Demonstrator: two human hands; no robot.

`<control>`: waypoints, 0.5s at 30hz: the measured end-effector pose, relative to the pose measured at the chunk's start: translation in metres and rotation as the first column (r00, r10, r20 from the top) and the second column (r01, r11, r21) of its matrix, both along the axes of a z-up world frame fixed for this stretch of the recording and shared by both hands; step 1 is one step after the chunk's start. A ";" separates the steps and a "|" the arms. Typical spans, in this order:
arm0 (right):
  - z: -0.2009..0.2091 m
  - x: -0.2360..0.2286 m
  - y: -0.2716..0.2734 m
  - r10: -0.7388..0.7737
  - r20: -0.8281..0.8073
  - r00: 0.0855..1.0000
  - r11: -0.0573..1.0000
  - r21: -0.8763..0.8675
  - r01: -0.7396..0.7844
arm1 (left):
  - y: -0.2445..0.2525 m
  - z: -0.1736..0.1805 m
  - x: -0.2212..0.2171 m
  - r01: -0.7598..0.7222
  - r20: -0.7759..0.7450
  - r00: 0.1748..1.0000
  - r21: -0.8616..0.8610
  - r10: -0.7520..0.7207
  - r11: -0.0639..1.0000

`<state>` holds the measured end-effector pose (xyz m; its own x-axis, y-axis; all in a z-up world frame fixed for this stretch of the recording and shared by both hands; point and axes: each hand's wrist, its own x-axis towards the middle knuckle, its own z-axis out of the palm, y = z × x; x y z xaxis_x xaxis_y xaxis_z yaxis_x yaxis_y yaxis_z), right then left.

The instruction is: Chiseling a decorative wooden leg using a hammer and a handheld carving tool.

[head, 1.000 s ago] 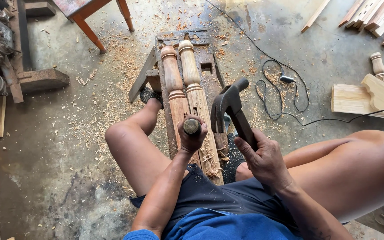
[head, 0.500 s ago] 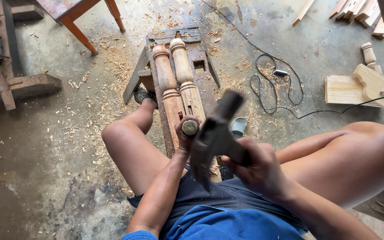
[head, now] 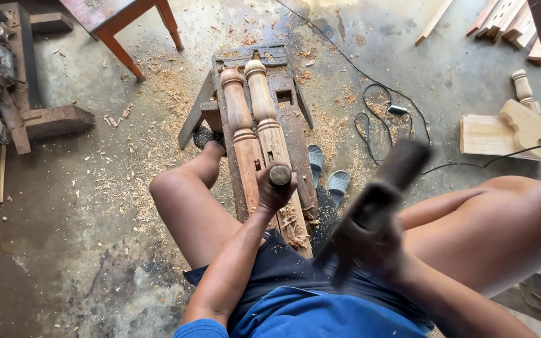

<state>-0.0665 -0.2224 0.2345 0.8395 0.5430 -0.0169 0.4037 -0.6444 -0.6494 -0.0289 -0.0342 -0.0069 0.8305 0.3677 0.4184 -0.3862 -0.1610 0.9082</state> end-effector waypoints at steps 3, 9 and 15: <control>-0.053 0.014 -0.001 -0.059 -0.083 0.995 0.885 -0.465 0.013 | -0.005 -0.004 0.000 0.110 -0.029 0.993 -0.022 -0.111 0.994; -0.048 0.018 -0.009 -0.139 -0.095 0.986 0.975 -0.184 0.120 | 0.020 -0.010 0.000 0.333 -0.137 0.937 0.074 -0.322 0.940; -0.014 0.013 -0.002 -0.285 -0.228 0.931 0.952 0.049 0.303 | 0.046 0.008 0.014 0.013 -0.059 0.996 -0.685 -0.073 0.729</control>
